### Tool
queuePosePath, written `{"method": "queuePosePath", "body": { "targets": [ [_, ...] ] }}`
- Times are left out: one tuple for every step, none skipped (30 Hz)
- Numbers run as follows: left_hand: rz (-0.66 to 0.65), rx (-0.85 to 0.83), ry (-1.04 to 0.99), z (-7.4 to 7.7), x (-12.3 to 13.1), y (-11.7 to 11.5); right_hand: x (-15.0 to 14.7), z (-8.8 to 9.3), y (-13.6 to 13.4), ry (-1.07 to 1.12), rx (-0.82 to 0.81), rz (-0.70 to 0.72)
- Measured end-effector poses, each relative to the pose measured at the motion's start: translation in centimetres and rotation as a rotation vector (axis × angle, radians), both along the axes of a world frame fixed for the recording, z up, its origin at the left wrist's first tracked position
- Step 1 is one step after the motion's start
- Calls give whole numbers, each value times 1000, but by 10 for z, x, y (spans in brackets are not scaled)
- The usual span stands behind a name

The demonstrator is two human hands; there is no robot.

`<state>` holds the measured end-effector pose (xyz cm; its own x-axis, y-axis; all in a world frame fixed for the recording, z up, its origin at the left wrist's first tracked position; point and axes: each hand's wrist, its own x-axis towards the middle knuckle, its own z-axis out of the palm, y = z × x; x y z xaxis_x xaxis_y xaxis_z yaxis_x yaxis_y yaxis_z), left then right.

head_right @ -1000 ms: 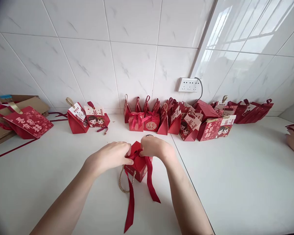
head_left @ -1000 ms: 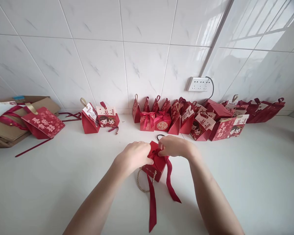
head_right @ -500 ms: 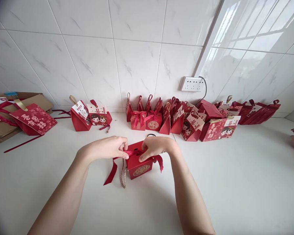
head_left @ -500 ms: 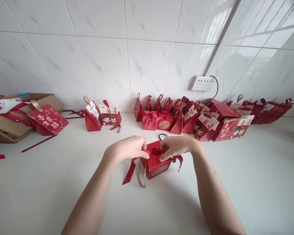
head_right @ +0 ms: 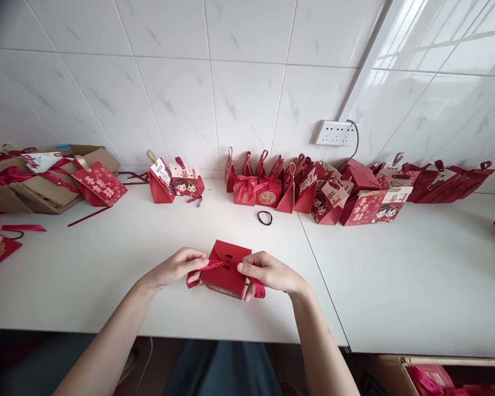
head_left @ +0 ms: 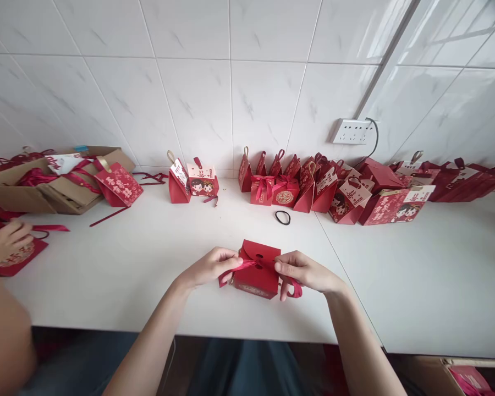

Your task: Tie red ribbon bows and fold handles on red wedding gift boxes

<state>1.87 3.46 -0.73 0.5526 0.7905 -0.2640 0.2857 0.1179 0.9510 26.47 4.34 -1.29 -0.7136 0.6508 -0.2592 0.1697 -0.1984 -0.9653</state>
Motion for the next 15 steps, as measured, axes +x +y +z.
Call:
{"method": "queuePosePath", "body": {
  "targets": [
    [25, -28, -22, -2, -1, -9, -1, -5, -8, 41, -6, -65],
    [52, -54, -43, -5, -1, -17, -1, -9, -16, 70, -5, -129],
    [84, -71, -63, -7, -1, -25, -2, -12, -22, 84, 2, -180],
    [116, -79, -85, -10, -1, -32, -2, -15, -28, 85, 13, -215],
    [147, -81, -113, -12, 0, -39, -1, -16, -33, 78, 27, -234],
    [174, -81, -145, -14, 0, -45, 0, -17, -38, 66, 41, -239],
    [192, -85, -177, -16, 0, -52, 1, -18, -43, 56, 56, -239],
    [200, -96, -208, -18, 0, -58, 2, -18, -47, 54, 71, -240],
    [197, -109, -229, -19, 1, -63, 3, -18, -52, 60, 80, -243],
    [192, -121, -242, -20, 1, -69, 3, -17, -57, 70, 82, -246],
    [186, -125, -244, -21, 1, -74, 4, -17, -62, 77, 77, -250],
    [179, -121, -236, -21, 2, -78, 5, -17, -66, 80, 69, -253],
    [174, -113, -222, -20, 3, -81, 6, -17, -71, 79, 57, -254],
    [174, -106, -208, -20, 4, -84, 6, -17, -75, 73, 43, -256],
    [178, -103, -200, -20, 5, -86, 7, -16, -79, 64, 26, -260]
  ]
}}
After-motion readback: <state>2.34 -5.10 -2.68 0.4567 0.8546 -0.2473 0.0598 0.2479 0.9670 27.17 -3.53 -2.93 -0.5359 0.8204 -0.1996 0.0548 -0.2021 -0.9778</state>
